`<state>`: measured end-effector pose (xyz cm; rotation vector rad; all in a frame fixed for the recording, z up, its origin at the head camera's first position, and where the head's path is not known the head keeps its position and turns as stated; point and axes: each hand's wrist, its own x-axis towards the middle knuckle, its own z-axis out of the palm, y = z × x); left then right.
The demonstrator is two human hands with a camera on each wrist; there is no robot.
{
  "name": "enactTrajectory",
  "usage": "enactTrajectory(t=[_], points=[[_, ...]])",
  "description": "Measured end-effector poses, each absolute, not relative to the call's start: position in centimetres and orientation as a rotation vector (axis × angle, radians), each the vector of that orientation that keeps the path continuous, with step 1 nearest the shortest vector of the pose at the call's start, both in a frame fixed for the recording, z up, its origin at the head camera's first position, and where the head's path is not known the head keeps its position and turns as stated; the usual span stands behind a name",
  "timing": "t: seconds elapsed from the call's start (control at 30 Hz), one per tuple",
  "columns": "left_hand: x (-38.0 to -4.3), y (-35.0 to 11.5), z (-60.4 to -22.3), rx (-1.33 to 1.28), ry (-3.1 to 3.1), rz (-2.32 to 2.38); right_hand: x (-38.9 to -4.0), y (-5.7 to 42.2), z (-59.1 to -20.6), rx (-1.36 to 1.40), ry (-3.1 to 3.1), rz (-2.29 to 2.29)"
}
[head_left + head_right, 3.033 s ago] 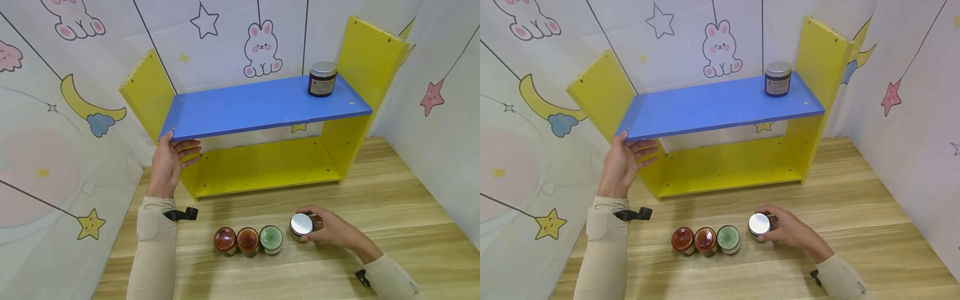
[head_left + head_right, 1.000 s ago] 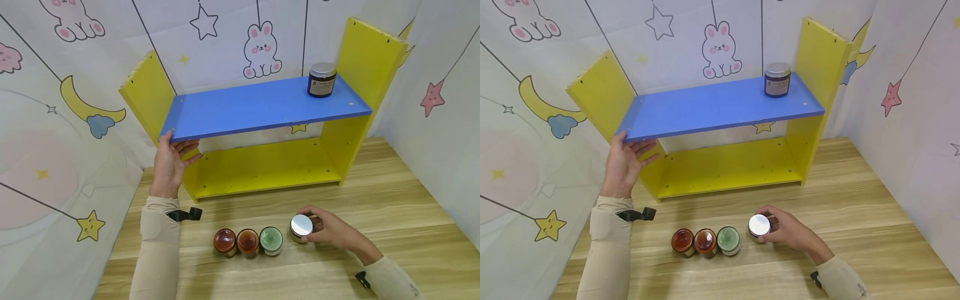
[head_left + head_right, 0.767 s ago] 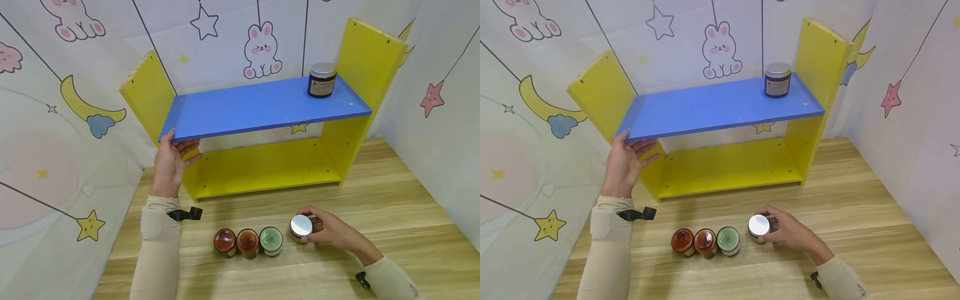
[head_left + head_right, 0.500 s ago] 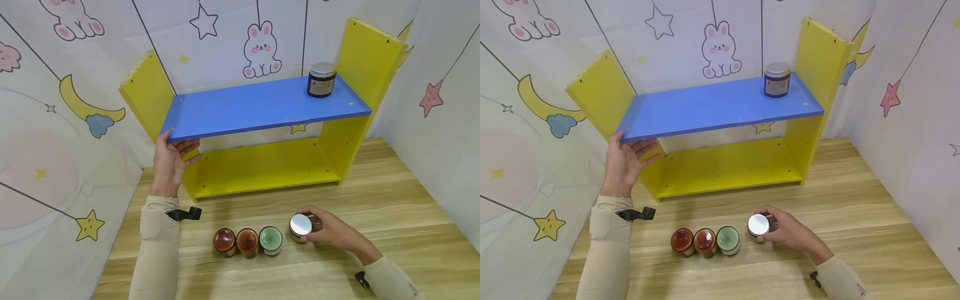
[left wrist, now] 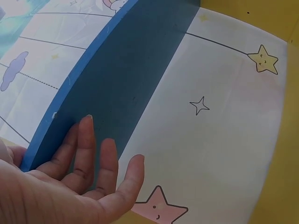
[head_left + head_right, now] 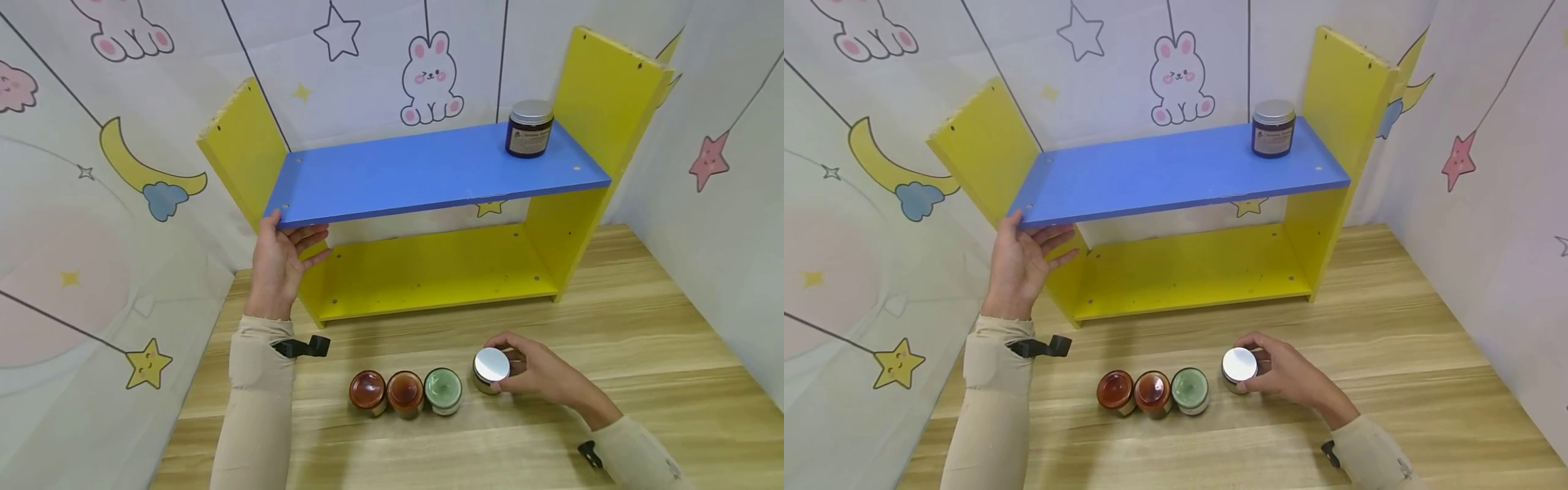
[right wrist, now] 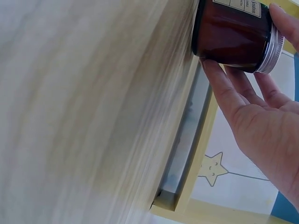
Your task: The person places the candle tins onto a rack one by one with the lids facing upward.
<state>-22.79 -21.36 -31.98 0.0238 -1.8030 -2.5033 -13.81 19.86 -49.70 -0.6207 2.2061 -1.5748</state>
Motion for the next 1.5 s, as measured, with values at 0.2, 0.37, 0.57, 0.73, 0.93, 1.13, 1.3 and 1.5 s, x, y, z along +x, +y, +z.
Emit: enactTrajectory(t=[0.2,0.37,0.57,0.73,0.93,1.13,1.3,1.5], points=[[-22.7,-21.3,-32.0,0.033,-1.815,-2.492,-13.7,19.9,-49.7,-0.613,2.237,-1.570],[-22.6,-21.4,-32.0,0.039,-1.831,-2.480,-13.6,19.9,-49.5,-0.591,2.259,-1.572],[-22.6,-21.5,-31.9,0.030,-1.838,-2.476,-13.6,20.0,-49.5,-0.553,2.263,-1.591],[-22.6,-21.5,-31.9,0.026,-1.845,-2.471,-13.7,19.9,-49.4,-0.503,2.283,-1.626],[-22.6,-21.6,-32.0,0.017,-1.847,-2.473,-13.8,19.7,-48.9,-0.476,2.317,-1.646],[-22.6,-21.7,-32.1,0.012,-1.852,-2.467,-14.0,19.7,-48.3,-0.468,2.320,-1.694],[-22.6,-21.7,-32.1,0.010,-1.852,-2.463,-14.3,19.7,-47.7,-0.476,2.327,-1.707],[-22.6,-21.7,-32.1,0.014,-1.865,-2.454,-14.6,20.0,-46.9,-0.471,2.366,-1.699]])
